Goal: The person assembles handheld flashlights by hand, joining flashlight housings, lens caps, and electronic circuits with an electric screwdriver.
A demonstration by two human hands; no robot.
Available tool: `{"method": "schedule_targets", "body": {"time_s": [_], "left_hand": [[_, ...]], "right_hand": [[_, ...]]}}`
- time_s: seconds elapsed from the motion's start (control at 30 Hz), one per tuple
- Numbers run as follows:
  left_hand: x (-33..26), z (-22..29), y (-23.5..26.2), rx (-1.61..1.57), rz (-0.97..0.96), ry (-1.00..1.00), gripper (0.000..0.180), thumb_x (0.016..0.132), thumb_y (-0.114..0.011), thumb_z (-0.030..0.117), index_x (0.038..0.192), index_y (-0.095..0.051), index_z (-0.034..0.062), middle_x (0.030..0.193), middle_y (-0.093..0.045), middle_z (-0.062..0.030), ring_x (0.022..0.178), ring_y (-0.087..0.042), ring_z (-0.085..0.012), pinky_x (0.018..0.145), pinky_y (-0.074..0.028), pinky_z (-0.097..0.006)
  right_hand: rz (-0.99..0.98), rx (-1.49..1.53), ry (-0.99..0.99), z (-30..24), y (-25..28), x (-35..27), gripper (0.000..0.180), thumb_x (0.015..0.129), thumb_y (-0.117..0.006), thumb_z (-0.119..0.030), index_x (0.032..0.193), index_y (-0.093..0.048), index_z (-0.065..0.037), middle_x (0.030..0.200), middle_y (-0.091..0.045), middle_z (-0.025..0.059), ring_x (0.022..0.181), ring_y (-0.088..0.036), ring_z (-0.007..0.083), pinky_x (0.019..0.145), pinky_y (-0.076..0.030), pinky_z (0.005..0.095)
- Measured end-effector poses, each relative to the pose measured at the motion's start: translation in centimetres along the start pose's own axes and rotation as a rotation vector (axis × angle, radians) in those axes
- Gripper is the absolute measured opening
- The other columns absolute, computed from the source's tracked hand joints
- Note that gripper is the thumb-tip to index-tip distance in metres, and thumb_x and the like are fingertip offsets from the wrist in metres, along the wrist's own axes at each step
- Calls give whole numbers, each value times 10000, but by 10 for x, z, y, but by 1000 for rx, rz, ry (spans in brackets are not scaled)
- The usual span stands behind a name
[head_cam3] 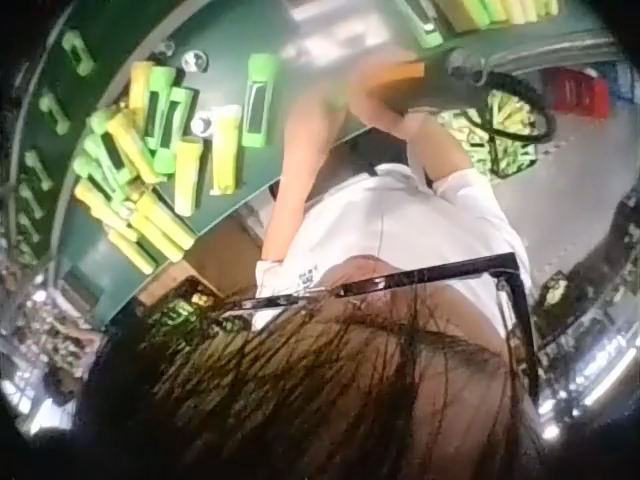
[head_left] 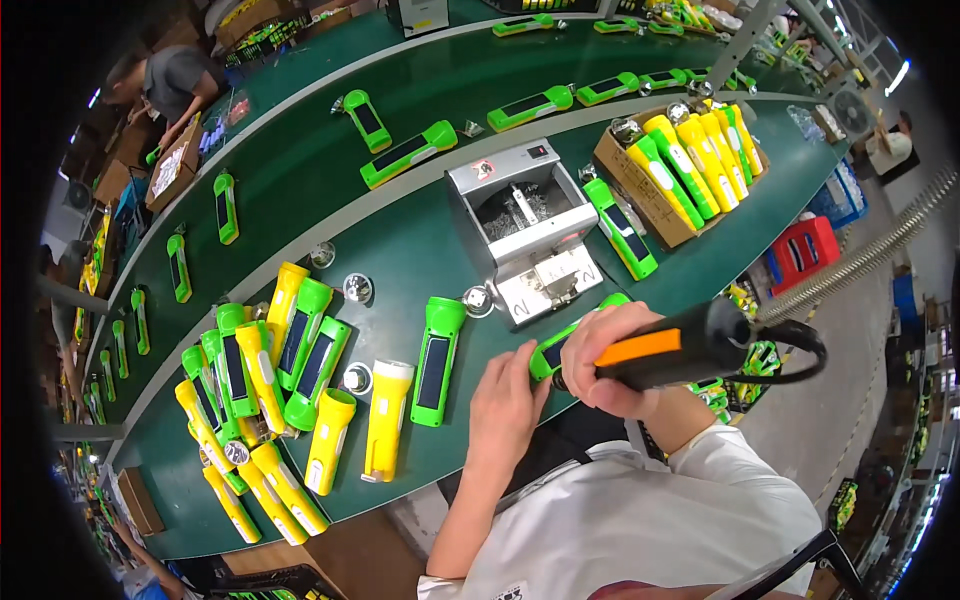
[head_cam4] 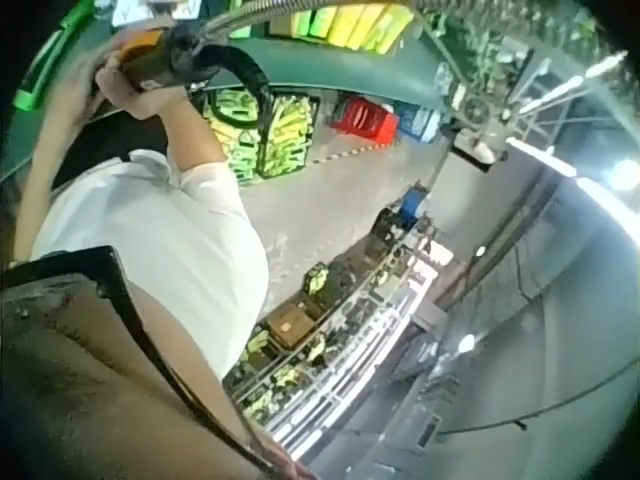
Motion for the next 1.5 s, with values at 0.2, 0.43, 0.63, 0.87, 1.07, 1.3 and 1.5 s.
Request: {"method": "schedule_targets", "body": {"time_s": [0.2,0.43,0.63,0.87,1.07,1.3,1.5], "left_hand": [[-8,-6,21,112,-7,76,492,837,-761,35,1276,-545,-7,1166,-646,-189,1060,-624,-371,885,-542,-445],[-1,10,27,342,-48,129,413,823,-776,37,1195,-601,-2,1288,-604,-198,1132,-602,-386,926,-520,-460],[20,17,-1,249,-67,-17,408,822,-789,91,1191,-628,19,1260,-625,-153,1124,-609,-348,927,-518,-428],[26,7,-15,241,-121,-21,499,839,-782,130,1289,-610,1,1206,-648,-146,1077,-622,-320,870,-521,-416],[30,3,-11,257,-161,-35,483,846,-768,135,1282,-621,-10,1146,-656,-143,1011,-629,-309,838,-527,-411],[36,1,-9,197,-149,-21,459,843,-777,137,1252,-637,-16,1126,-664,-142,1003,-634,-308,837,-531,-409],[36,2,-9,152,-47,-50,384,836,-793,147,1178,-698,1,1053,-676,-119,936,-651,-292,783,-540,-394]], "right_hand": [[182,65,215,-22,41,19,325,972,-699,-242,1152,-478,-85,669,-582,30,504,-586,139,485,-508,298],[336,-69,290,-19,68,26,331,1005,-640,-303,1186,-448,-102,717,-563,21,539,-552,137,524,-497,297],[341,-88,198,-7,62,28,372,1008,-648,-331,1195,-424,-100,714,-556,12,576,-562,133,544,-501,294],[281,-242,140,8,62,42,376,959,-693,-138,1185,-401,-71,654,-511,24,458,-492,145,447,-442,304],[400,-171,-170,22,61,82,194,887,-646,32,1056,-555,63,564,-544,44,418,-510,111,422,-416,262],[435,-149,-192,15,61,69,249,900,-635,-15,1107,-517,56,568,-534,57,418,-505,129,433,-432,275],[424,-99,-170,18,59,44,270,936,-607,-46,1146,-454,28,566,-487,53,412,-470,129,443,-446,286]]}}
Point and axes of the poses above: each hand's wrist, its own x-axis towards the middle knuckle, its own y-axis out of the back of the hand, z = x × y, the point moved 8 cm from there along x, towards the middle knuckle
